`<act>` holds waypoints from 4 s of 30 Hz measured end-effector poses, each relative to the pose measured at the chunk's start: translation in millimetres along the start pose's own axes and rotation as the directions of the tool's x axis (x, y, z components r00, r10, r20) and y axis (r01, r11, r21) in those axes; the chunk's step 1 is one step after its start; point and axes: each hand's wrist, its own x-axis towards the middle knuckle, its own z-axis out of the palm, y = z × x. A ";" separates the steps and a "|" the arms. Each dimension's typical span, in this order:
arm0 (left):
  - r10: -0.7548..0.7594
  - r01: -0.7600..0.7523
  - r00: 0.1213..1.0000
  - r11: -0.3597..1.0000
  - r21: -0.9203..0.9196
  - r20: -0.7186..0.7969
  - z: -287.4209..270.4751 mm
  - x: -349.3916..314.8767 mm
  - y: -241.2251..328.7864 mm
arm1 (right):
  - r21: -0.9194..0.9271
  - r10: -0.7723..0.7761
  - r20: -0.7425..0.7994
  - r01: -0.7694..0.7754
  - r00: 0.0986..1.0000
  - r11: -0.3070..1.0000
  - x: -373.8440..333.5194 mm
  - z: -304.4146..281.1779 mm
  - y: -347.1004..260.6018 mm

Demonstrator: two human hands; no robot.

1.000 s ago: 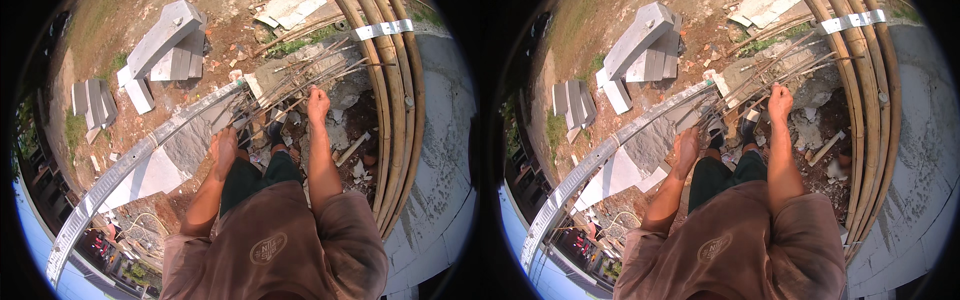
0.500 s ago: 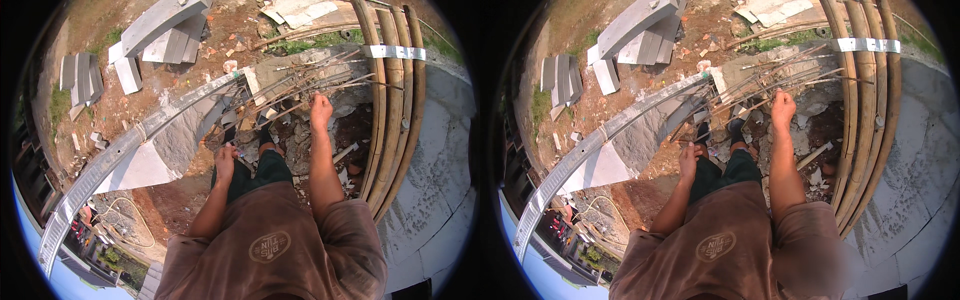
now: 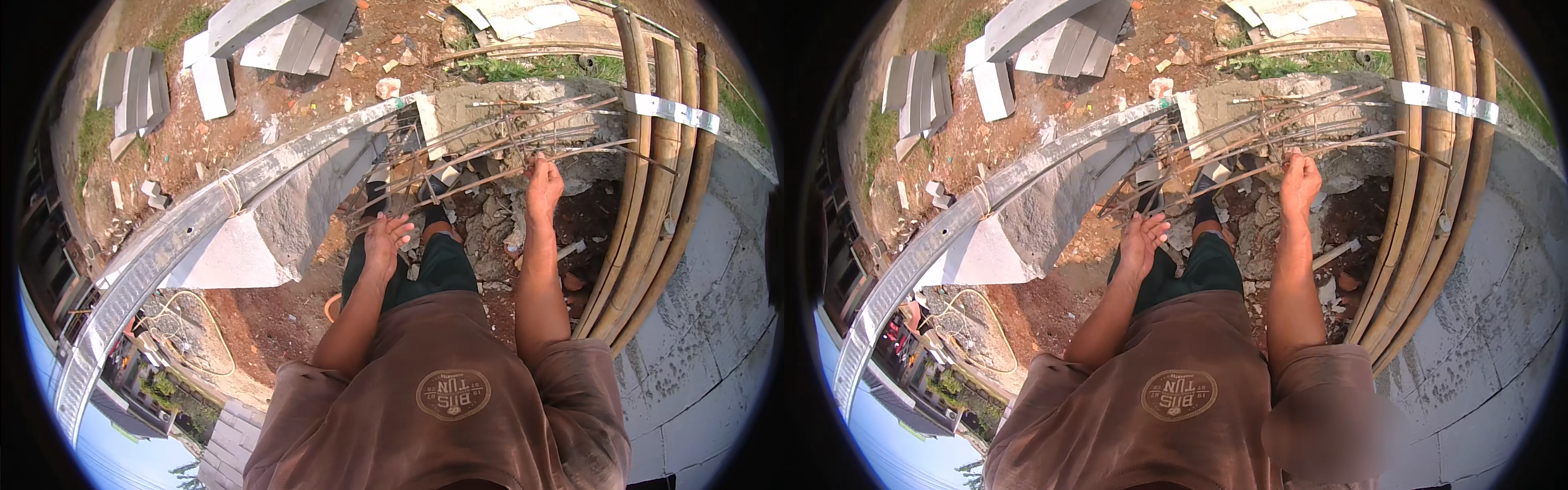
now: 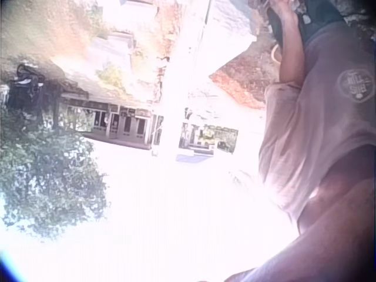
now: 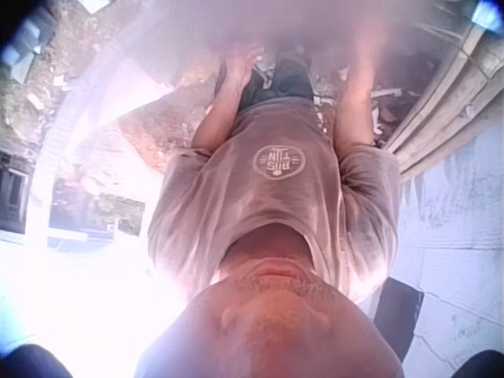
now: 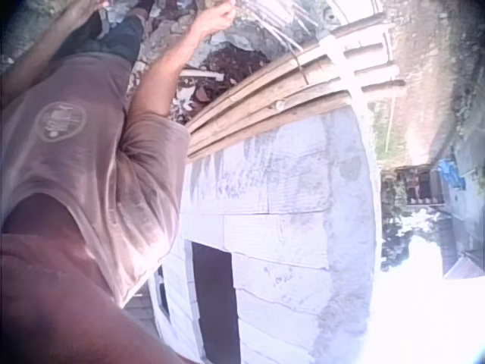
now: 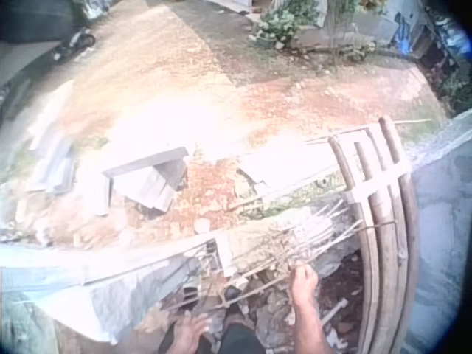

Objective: The person assembles a rebar cage by hand, bending and twisting metal rods together to form a grid structure. They then use a metal bar to tap and adjust the cage's shape before placing it against a concrete wall.

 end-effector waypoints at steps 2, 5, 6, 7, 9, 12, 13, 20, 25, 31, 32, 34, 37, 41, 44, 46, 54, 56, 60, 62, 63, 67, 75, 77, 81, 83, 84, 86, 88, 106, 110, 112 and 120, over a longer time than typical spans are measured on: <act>-0.016 0.015 1.000 1.000 -0.025 -0.012 0.9 0.7 0.7 | 0.038 0.055 0.048 -0.057 0.997 0.998 3.5 -3.7 2.5; -0.016 0.015 1.000 0.999 -0.043 -0.023 5.8 -2.3 4.5 | -0.206 0.112 0.125 -0.085 0.986 0.975 7.2 -17.4 -13.1; -0.017 0.015 0.999 0.999 -0.045 -0.035 5.5 -2.7 3.4 | -0.223 0.108 0.119 -0.080 0.987 0.972 5.2 -17.6 -17.8; -0.018 0.016 0.999 0.999 -0.045 -0.047 5.0 -3.5 2.4 | -0.308 -0.071 0.057 0.085 0.996 0.948 -0.7 -18.5 -22.2; -0.011 0.008 0.998 0.999 -0.047 -0.057 4.4 -3.9 3.1 | -0.485 -0.435 -0.012 0.375 0.901 0.790 -19.7 -8.1 -52.4; -0.004 0.002 0.999 0.999 -0.036 -0.049 3.3 -3.4 2.7 | -0.380 -0.570 0.232 0.613 0.788 0.693 -40.2 16.5 -89.6; 0.000 -0.001 0.999 0.999 -0.035 -0.049 4.0 -3.5 3.1 | -0.411 -0.569 0.330 0.657 0.753 0.632 -44.2 24.1 -98.4; -0.022 0.033 0.995 0.992 0.122 -0.097 3.7 -6.2 8.8 | -0.527 -0.522 0.339 0.617 0.783 0.584 -27.0 20.2 -112.2; -0.050 0.056 0.997 0.992 0.116 -0.050 -6.8 -5.3 4.4 | -0.675 -0.543 0.386 0.630 0.746 0.385 -21.9 -1.6 -85.1; -0.072 0.070 0.997 0.987 -0.143 -0.009 10.2 -1.4 -9.4 | -0.669 -0.532 0.442 0.661 0.722 0.340 -11.4 15.9 -101.5; -0.077 0.071 0.997 0.985 -0.157 -0.032 13.6 -0.5 -10.2 | -0.671 -0.534 0.447 0.664 0.717 0.330 -4.9 17.8 -101.6; -0.089 0.072 0.993 0.979 -0.190 -0.081 18.8 1.2 -10.8 | -0.672 -0.537 0.461 0.674 0.706 0.308 10.3 22.2 -101.7; -0.120 0.112 0.992 0.982 -0.152 -0.046 14.0 5.8 -8.6 | -0.745 -0.482 0.494 0.638 0.723 0.194 43.1 26.0 -91.5; -0.138 0.133 0.988 0.988 -0.073 -0.073 13.3 5.5 -6.1 | -0.715 -0.256 0.675 0.699 0.692 0.002 47.2 49.0 -97.0; -0.142 0.138 0.988 0.989 -0.056 -0.066 12.0 5.9 -5.9 | -0.677 -0.202 0.729 0.732 0.654 -0.074 39.1 61.0 -90.4; -0.149 0.146 0.987 0.988 -0.052 -0.068 10.8 5.6 -5.7 | -0.718 -0.127 0.694 0.694 0.709 -0.051 37.2 63.0 -90.1; -0.080 0.084 0.994 0.996 0.044 -0.072 -3.4 15.8 4.8 | -0.694 -0.270 0.662 0.708 0.699 0.131 4.7 12.9 -91.3; -0.055 0.059 0.996 0.997 0.058 -0.074 0.0 16.7 7.3 | -0.696 -0.266 0.658 0.704 0.705 0.143 5.1 9.2 -92.4; -0.024 0.025 0.999 0.999 0.047 -0.036 1.1 19.2 9.6 | -0.699 -0.254 0.658 0.700 0.709 0.143 9.2 6.9 -93.4; -0.032 0.029 0.999 0.992 0.119 0.030 8.2 25.9 8.7 | -0.708 -0.259 0.653 0.695 0.711 0.124 20.5 1.4 -94.6; -0.039 0.032 0.998 0.988 0.149 0.041 13.6 22.6 10.1 | -0.710 -0.253 0.652 0.693 0.715 0.126 28.4 -4.3 -94.4; 0.067 -0.090 0.982 0.988 0.129 0.174 22.4 34.5 -3.6 | -0.732 -0.218 0.642 0.672 0.735 0.109 32.6 -13.3 -97.1; 0.108 -0.090 0.988 0.984 0.151 -0.114 5.8 86.5 -21.2 | -0.700 -0.259 0.672 0.709 0.694 0.084 34.4 -12.3 -91.1; 0.106 -0.105 0.960 0.994 0.019 -0.261 21.5 89.6 -19.2 | -0.692 -0.262 0.677 0.716 0.688 0.094 35.4 -11.9 -89.5; 0.483 -0.303 0.811 0.830 0.468 -0.331 21.7 90.2 -34.2 | -0.700 -0.256 0.667 0.706 0.700 0.106 34.2 -9.0 -93.3; 0.537 -0.436 0.826 0.801 0.410 -0.171 21.8 89.3 -33.6 | -0.716 -0.218 0.659 0.689 0.720 0.111 33.3 -9.5 -95.9; 0.567 -0.500 0.819 0.782 0.371 -0.090 23.0 88.8 -31.3 | -0.712 -0.220 0.662 0.693 0.716 0.112 32.8 -9.4 -95.9; 0.442 -0.404 0.877 0.891 0.207 -0.189 40.9 82.6 -13.1 | -0.705 -0.226 0.669 0.701 0.708 0.110 33.1 -8.5 -96.2; 0.295 -0.301 0.917 0.954 0.021 -0.267 62.5 74.8 9.0 | -0.699 -0.218 0.677 0.707 0.702 0.107 33.6 -8.0 -97.7; 0.105 -0.137 0.988 0.934 -0.330 -0.112 57.9 111.9 6.5 | -0.769 -0.204 0.525 0.563 0.826 0.304 27.1 18.5 -90.2; 0.065 -0.089 0.994 0.948 -0.306 -0.088 59.1 103.4 16.1 | -0.758 -0.239 0.501 0.555 0.831 0.341 31.4 17.5 -83.4; 0.069 -0.090 0.995 0.926 -0.366 -0.072 59.5 102.2 13.1 | -0.742 -0.258 0.516 0.577 0.817 0.342 36.5 13.9 -82.1; 0.053 -0.081 0.994 0.943 -0.322 -0.095 65.2 92.1 22.0 | -0.747 -0.363 0.531 0.626 0.765 0.226 34.8 10.4 -74.4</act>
